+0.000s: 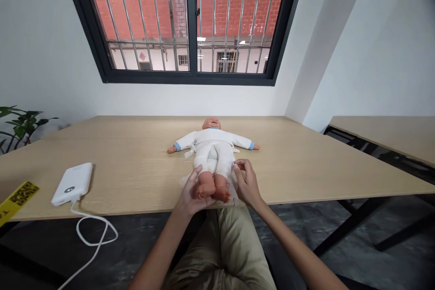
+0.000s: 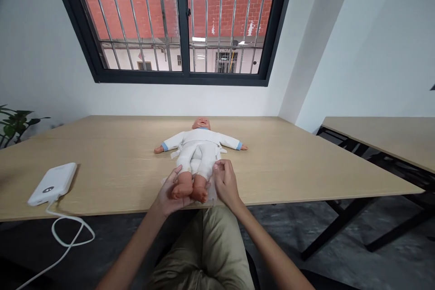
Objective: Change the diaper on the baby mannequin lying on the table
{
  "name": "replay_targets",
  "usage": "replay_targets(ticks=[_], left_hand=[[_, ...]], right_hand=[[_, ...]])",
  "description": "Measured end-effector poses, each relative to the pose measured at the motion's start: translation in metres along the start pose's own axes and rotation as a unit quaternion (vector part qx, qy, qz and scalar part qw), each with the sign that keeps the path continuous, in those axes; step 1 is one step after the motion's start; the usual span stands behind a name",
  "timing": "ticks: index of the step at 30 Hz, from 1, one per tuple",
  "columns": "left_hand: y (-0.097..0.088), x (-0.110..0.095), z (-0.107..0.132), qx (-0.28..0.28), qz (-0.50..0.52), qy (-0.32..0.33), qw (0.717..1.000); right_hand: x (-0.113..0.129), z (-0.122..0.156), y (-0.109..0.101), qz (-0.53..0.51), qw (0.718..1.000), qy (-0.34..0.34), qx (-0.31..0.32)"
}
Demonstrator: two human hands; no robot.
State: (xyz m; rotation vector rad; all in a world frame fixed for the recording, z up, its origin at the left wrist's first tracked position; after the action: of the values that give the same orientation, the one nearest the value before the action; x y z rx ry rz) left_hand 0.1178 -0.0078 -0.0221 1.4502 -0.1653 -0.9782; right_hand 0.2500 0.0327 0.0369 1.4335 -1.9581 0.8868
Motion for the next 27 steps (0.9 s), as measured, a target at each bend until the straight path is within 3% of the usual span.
replay_targets(ticks=[4,9,12,16,19,24,27], left_hand=[[-0.014,-0.008,0.003,-0.063,-0.022,0.016,0.998],[-0.029,-0.021,0.01,-0.136,-0.085,0.045,0.986],[-0.035,-0.048,0.024,-0.16,-0.122,0.109,0.973],[-0.051,-0.092,0.049,-0.232,-0.29,0.166,0.913],[-0.057,-0.115,0.055,-0.24,-0.413,0.172,0.862],[-0.067,-0.138,0.049,-0.25,-0.473,0.215,0.817],[-0.062,-0.15,0.05,-0.276,-0.527,0.273,0.756]], right_hand=[[-0.023,0.016,0.019,-0.077,0.983,0.167,0.007],[-0.037,0.004,0.019,-0.086,0.977,0.196,-0.02],[-0.041,-0.006,0.002,-0.089,0.972,0.219,-0.013],[-0.046,-0.013,-0.016,-0.054,0.964,0.254,0.058],[-0.051,-0.02,-0.027,-0.009,0.968,0.23,0.097],[-0.044,-0.031,-0.037,0.109,0.981,0.121,0.105],[-0.02,-0.029,-0.029,0.275,0.955,0.01,0.113]])
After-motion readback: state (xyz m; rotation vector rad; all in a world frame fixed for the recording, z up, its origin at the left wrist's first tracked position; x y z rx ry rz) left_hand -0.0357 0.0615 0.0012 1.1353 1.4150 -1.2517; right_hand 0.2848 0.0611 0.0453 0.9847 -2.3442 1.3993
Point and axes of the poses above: each hand's wrist, its own z-axis away from the middle knuckle, its own y-axis out of the palm, x = y × z, the point moved 10 cm from there along -z, towards the middle knuckle, and after that the axes turned 6 degrees about -z, right-handed, at the moved point
